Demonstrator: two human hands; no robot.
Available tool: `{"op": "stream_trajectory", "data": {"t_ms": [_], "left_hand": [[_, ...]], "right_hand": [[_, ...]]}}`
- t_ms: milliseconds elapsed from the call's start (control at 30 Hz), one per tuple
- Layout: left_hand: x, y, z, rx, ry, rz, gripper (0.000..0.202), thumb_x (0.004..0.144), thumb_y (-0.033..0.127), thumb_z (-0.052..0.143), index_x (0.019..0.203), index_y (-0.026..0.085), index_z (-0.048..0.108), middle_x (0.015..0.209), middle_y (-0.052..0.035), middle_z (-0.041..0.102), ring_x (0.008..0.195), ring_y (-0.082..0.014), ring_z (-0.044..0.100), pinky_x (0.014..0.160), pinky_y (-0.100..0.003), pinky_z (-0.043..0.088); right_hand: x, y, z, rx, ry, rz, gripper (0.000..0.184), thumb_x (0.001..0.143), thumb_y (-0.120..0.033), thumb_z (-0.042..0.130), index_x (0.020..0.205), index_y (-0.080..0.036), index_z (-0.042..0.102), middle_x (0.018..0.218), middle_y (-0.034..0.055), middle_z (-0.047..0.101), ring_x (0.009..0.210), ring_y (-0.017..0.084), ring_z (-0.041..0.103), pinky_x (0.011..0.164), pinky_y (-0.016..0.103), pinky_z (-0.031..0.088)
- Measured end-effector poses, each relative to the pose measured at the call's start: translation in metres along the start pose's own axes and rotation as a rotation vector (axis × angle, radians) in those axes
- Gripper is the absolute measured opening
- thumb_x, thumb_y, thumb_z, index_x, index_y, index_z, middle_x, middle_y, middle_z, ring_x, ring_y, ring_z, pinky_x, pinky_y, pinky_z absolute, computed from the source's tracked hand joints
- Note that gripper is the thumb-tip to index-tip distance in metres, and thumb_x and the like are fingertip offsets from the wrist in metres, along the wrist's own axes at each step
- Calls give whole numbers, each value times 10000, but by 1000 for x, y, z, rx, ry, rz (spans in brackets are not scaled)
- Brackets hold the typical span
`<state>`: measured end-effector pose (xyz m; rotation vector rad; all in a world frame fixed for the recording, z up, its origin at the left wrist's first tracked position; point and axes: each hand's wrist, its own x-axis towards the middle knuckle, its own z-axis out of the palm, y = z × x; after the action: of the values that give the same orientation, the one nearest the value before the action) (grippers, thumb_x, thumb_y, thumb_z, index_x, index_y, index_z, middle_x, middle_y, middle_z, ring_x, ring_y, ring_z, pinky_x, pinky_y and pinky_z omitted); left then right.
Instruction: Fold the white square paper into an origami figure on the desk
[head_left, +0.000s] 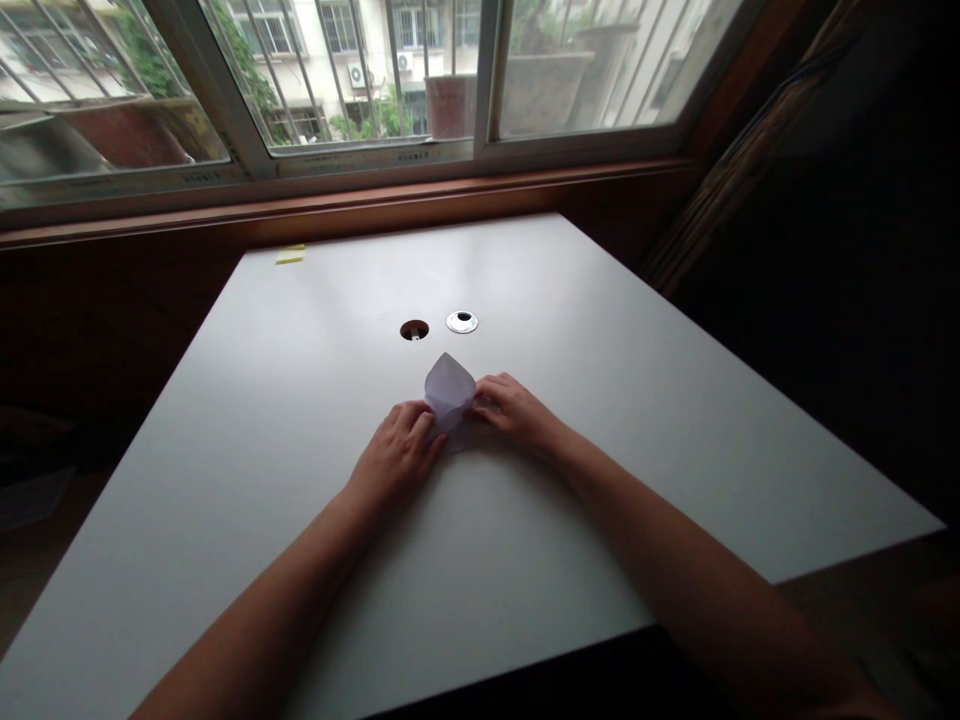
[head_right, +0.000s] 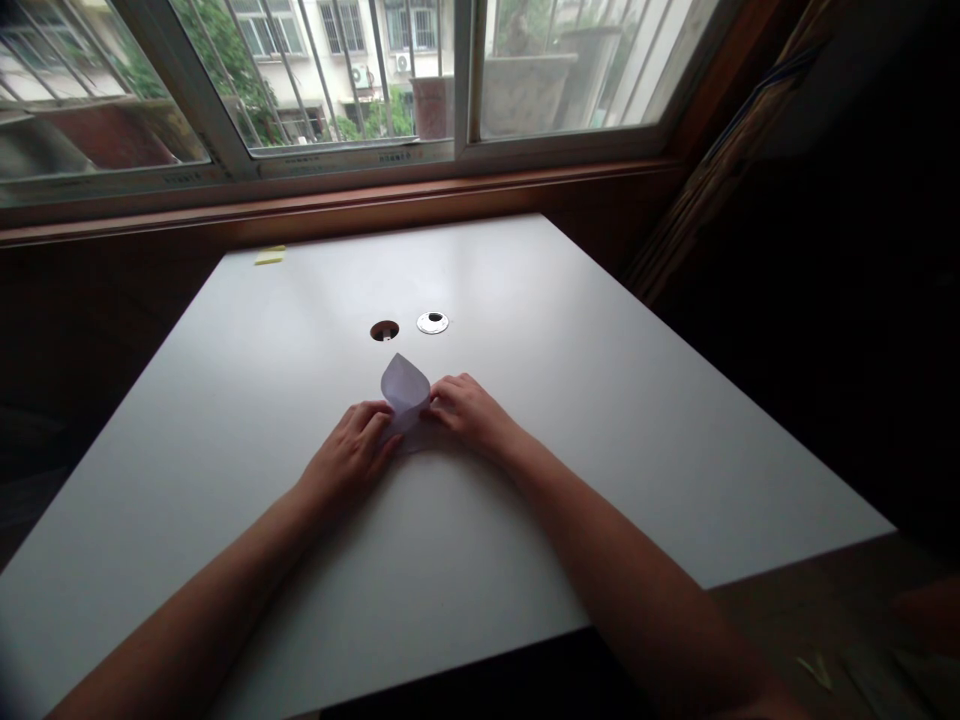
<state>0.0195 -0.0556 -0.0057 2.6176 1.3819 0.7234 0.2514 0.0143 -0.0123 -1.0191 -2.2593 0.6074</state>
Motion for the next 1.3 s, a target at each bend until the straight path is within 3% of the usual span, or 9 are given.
{"op": "stream_trajectory", "data": {"t_ms": [200,300,333,400,500,600,733,1033,1300], "left_hand": [[-1,-2,0,-30,11,-11,180,981,277,480,1126,186,534,1157,-112,560,1064,-254,526,958,-448,482],[-1,-3,1,-28,15,-3,156,972,226,482,1113,190,536,1160,-110,565,1061,-251,528,951,-438,484],[-1,-3,1,-29,14,-2,160,967,215,486,1117,192,536,1165,-110,565,1064,-251,529,950,-438,484],[-1,-3,1,-37,13,0,193,959,203,496,1149,192,529,1175,-112,564,1077,-254,528,954,-438,484],[-1,-4,2,-60,13,0,273,953,193,500,1226,194,500,1179,-114,564,1093,-255,530,965,-439,484],[-1,-4,2,-85,3,-8,306,949,182,498,1254,203,487,1180,-111,563,1100,-253,534,971,-441,484],[0,-3,1,-114,-18,-15,319,940,166,498,1256,206,476,1190,-113,552,1120,-255,531,980,-440,481],[0,0,0,-88,-8,-16,322,936,172,497,1256,206,485,1179,-117,561,1108,-257,545,980,-448,488],[1,-1,-2,-38,-53,38,236,955,270,519,1178,221,579,1191,-98,583,1111,-256,553,988,-447,493]], "right_hand": [[-2,4,0,36,-6,23,116,861,-258,709,935,-214,630,871,28,647,882,198,582,828,355,475],[-6,-1,-3,165,85,0,338,850,-291,725,1138,-248,554,1106,55,590,842,165,616,744,333,539],[-7,-3,-4,219,120,-41,434,842,-308,735,1209,-270,506,1263,79,511,835,148,625,723,329,560],[-9,-7,-6,222,190,-89,542,837,-332,739,1291,-318,443,1386,90,396,852,141,628,752,350,585],[-9,-6,-4,208,142,-98,578,853,-308,719,1339,-345,408,1359,83,419,878,151,629,768,353,595],[-6,-1,2,295,35,-48,657,854,-256,707,1387,-349,334,1140,36,571,793,140,634,707,309,584],[-3,0,5,248,-1,41,584,808,-207,735,1303,-289,437,911,-11,625,759,144,622,714,284,541],[-1,-6,7,161,68,42,413,807,-173,664,1204,-228,565,930,24,640,793,147,600,765,293,514],[-1,-2,1,42,130,66,139,848,-153,624,971,-190,678,911,48,616,829,166,583,777,298,492]]}}
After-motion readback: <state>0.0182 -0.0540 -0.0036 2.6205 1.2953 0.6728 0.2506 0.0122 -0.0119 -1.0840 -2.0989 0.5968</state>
